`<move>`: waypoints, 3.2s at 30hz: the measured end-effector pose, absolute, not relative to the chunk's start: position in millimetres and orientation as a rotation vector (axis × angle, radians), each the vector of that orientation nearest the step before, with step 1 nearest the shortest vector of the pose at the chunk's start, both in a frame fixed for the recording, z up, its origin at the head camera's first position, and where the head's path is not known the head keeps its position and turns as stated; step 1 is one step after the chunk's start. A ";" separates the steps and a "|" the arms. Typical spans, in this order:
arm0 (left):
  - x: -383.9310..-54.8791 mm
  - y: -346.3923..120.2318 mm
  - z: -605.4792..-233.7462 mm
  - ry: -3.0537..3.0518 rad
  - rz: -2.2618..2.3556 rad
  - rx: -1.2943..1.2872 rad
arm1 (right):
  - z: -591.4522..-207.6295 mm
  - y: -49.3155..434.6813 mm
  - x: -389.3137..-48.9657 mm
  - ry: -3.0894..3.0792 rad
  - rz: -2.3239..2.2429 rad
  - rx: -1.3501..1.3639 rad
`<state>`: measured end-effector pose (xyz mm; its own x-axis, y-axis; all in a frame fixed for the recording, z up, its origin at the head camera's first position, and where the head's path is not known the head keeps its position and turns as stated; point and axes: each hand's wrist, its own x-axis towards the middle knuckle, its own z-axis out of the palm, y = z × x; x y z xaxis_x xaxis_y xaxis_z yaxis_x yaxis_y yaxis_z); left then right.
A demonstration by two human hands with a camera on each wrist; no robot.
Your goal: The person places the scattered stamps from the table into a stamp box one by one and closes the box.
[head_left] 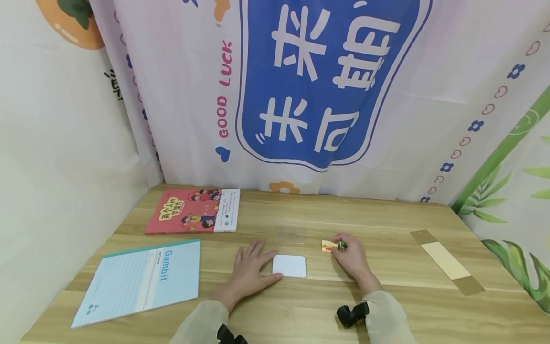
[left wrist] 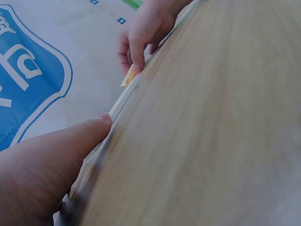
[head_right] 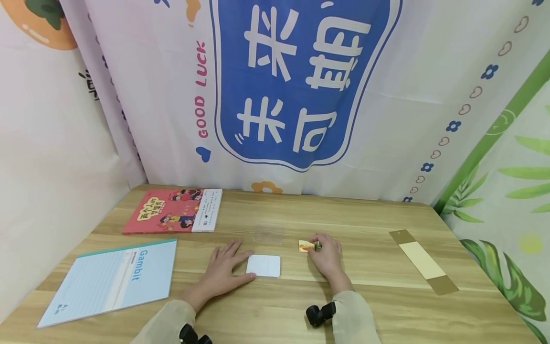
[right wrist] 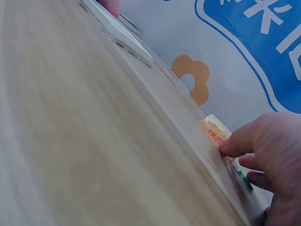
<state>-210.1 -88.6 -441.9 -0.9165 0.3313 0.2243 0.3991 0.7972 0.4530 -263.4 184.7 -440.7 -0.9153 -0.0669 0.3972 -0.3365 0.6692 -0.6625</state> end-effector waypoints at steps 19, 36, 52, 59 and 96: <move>-209.5 -87.5 -442.5 -2.827 -0.768 -0.583 | -439.7 184.4 -261.0 -2.525 1.304 0.225; -210.2 -86.6 -441.0 -2.856 -0.735 -0.575 | -434.6 184.1 -263.5 -2.549 1.382 0.086; -209.5 -87.5 -442.3 -2.854 -0.737 -0.573 | -415.0 168.5 -265.7 -2.464 1.572 0.162; -210.6 -87.6 -442.5 -2.855 -0.726 -0.580 | -404.0 154.6 -252.9 -2.453 1.706 0.256; -208.1 -87.7 -440.8 -2.830 -0.717 -0.595 | -442.0 93.0 -227.5 -2.634 1.385 0.636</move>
